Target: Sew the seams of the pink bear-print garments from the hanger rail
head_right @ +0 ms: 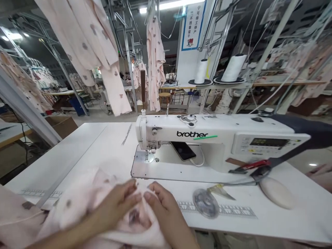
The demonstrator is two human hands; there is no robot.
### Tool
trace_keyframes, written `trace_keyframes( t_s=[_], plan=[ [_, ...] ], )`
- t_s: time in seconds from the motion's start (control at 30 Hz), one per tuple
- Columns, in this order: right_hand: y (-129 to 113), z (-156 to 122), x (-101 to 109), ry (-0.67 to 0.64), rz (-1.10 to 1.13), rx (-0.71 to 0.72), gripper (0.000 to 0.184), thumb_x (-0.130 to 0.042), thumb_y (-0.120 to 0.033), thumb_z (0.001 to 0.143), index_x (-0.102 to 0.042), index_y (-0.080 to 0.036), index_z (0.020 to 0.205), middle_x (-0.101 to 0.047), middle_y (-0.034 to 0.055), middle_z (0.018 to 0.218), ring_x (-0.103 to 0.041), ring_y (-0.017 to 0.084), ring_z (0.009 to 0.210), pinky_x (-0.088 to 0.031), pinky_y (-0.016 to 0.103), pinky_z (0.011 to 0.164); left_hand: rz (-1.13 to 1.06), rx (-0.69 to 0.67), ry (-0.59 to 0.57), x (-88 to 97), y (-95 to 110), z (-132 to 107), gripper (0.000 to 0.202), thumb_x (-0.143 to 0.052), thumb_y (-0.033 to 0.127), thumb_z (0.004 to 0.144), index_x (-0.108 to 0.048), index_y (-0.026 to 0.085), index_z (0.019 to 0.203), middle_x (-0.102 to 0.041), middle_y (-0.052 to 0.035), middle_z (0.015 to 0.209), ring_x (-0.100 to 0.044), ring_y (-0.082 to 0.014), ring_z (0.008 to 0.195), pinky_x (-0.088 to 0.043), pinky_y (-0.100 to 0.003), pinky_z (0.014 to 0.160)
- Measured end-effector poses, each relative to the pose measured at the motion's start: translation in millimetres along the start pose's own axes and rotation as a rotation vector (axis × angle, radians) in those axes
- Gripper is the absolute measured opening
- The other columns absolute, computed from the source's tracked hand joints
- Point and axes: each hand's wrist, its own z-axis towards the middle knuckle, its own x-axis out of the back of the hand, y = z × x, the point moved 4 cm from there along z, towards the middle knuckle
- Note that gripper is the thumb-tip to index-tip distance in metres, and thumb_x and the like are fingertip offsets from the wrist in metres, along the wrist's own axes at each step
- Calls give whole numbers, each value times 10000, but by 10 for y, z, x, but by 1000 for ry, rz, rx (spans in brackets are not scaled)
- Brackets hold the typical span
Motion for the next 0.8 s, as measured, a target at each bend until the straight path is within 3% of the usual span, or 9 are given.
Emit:
trace_keyframes(
  t_s=[0.1,0.2,0.3,0.4,0.5,0.6,0.7,0.8],
  plan=[
    [179,-86,-33,-81,39,-125,404,-507,-543,818,-428,-173,677,-401,-39,584,-398,109,562,-294,220,532,-334,151,-31,-275,-236,-151,385,-387,535,826,-345,180,683,-311,41,585,-350,-96,548,-283,-209,482],
    [106,-134,-59,-129,-21,-76,369,-445,-513,868,-471,-176,720,-464,-27,582,-440,119,545,-320,227,520,-138,-20,75,-89,-109,-235,350,-336,446,883,-464,164,718,-418,13,618,-419,-103,577,-307,-217,524],
    [-207,-103,15,59,-278,179,281,-422,-419,899,-549,-192,793,-547,16,777,-516,152,736,-376,230,596,145,-233,166,157,137,-197,314,-285,313,909,-582,214,894,-513,-14,792,-508,-97,623,-374,-215,579],
    [-401,-31,22,86,-387,263,177,-487,-292,866,-553,-258,1027,-541,16,1047,-498,158,950,-401,215,671,188,-224,186,245,213,-118,231,-365,276,880,-588,216,891,-530,-7,774,-525,-96,611,-389,-194,537],
    [-385,43,14,32,-338,168,96,-517,-202,821,-608,-223,848,-601,-17,808,-533,131,755,-400,217,653,135,-138,196,256,192,-85,109,-486,219,810,-587,205,847,-572,-4,780,-561,-127,737,-417,-182,567],
    [-348,83,53,37,-304,115,111,-533,-205,810,-607,-193,728,-591,-29,684,-516,120,662,-386,216,607,97,-98,111,243,169,-81,112,-499,204,808,-603,220,847,-580,8,802,-556,-115,724,-431,-182,597],
    [-351,155,87,-40,-261,83,95,-543,-185,795,-600,-181,719,-587,-32,671,-517,105,646,-392,205,607,106,-197,12,235,176,-73,179,-431,235,870,-610,232,885,-560,-4,841,-545,-101,733,-438,-180,628],
    [-296,285,76,-194,-30,-39,149,-626,-276,747,-563,-153,692,-565,-21,587,-516,105,539,-402,210,534,52,-341,-17,242,159,-61,224,-361,218,904,-582,220,937,-526,-18,876,-530,-75,683,-449,-175,631]
  ],
)
